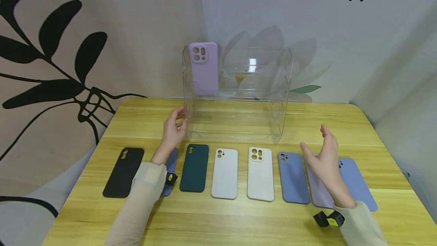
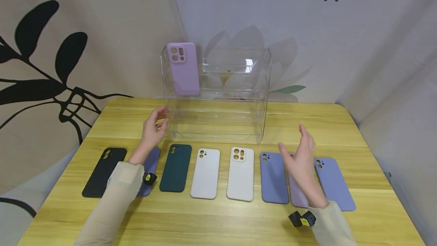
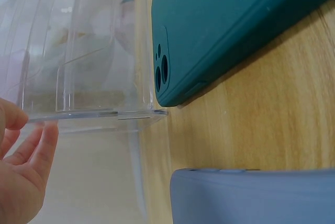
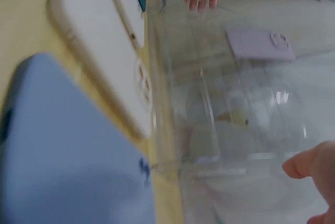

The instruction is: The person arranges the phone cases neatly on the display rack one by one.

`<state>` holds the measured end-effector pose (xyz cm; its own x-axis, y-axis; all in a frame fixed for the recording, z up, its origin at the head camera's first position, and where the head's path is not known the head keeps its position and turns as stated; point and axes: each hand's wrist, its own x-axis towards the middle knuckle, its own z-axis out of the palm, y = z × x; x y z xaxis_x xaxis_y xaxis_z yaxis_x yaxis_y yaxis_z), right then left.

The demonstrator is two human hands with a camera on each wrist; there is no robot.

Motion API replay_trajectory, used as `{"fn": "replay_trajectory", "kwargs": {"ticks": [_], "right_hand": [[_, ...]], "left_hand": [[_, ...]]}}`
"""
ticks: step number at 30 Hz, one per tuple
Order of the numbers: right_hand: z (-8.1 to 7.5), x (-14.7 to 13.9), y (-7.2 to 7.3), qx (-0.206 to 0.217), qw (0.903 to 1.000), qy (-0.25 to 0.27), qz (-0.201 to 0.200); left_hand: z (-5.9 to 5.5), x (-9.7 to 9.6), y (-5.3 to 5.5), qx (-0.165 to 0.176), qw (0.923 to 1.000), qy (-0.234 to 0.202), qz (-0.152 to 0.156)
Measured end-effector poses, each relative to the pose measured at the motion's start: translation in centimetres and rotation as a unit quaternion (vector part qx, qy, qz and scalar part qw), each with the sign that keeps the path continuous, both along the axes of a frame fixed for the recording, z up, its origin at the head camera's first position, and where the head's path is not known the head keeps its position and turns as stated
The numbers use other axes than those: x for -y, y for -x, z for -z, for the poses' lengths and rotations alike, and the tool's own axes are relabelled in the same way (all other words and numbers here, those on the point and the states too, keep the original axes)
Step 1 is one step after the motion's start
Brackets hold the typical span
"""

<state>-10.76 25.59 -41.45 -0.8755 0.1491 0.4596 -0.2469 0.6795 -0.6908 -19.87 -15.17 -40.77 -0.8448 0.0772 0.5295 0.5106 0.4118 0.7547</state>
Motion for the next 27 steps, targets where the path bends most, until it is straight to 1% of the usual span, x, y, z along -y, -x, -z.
{"fn": "replay_trajectory", "kwargs": {"ticks": [6,10,11,13,18,20,23,27], "right_hand": [[2.1,-2.7,-1.3,0.034,0.9984,0.006,0.044],[2.8,-4.4,-2.1,0.066,0.9955,0.005,0.068],[3.0,-4.9,-2.3,0.076,0.9944,0.006,0.074],[3.2,-5.6,-2.6,0.099,0.9915,0.003,0.085],[4.1,-7.6,-3.3,0.155,0.9824,-0.004,0.104],[4.6,-8.3,-3.3,0.166,0.9793,-0.017,0.114],[5.1,-9.1,-3.3,0.180,0.9737,-0.043,0.133],[5.7,-9.8,-3.4,0.188,0.9695,-0.070,0.141]], "left_hand": [[-0.2,0.0,-0.1,0.013,0.9999,-0.002,0.000],[-0.1,0.0,0.0,0.015,0.9999,0.000,0.000],[0.1,0.0,0.1,0.015,0.9999,0.001,-0.001],[0.9,0.2,0.6,0.012,0.9999,-0.002,-0.001],[3.0,0.9,2.0,0.018,0.9998,-0.003,-0.006],[3.2,1.1,2.1,0.022,0.9997,-0.002,-0.007],[3.2,1.1,2.2,0.019,0.9998,-0.004,-0.005],[3.2,1.1,2.1,0.012,0.9999,-0.004,-0.002]]}}
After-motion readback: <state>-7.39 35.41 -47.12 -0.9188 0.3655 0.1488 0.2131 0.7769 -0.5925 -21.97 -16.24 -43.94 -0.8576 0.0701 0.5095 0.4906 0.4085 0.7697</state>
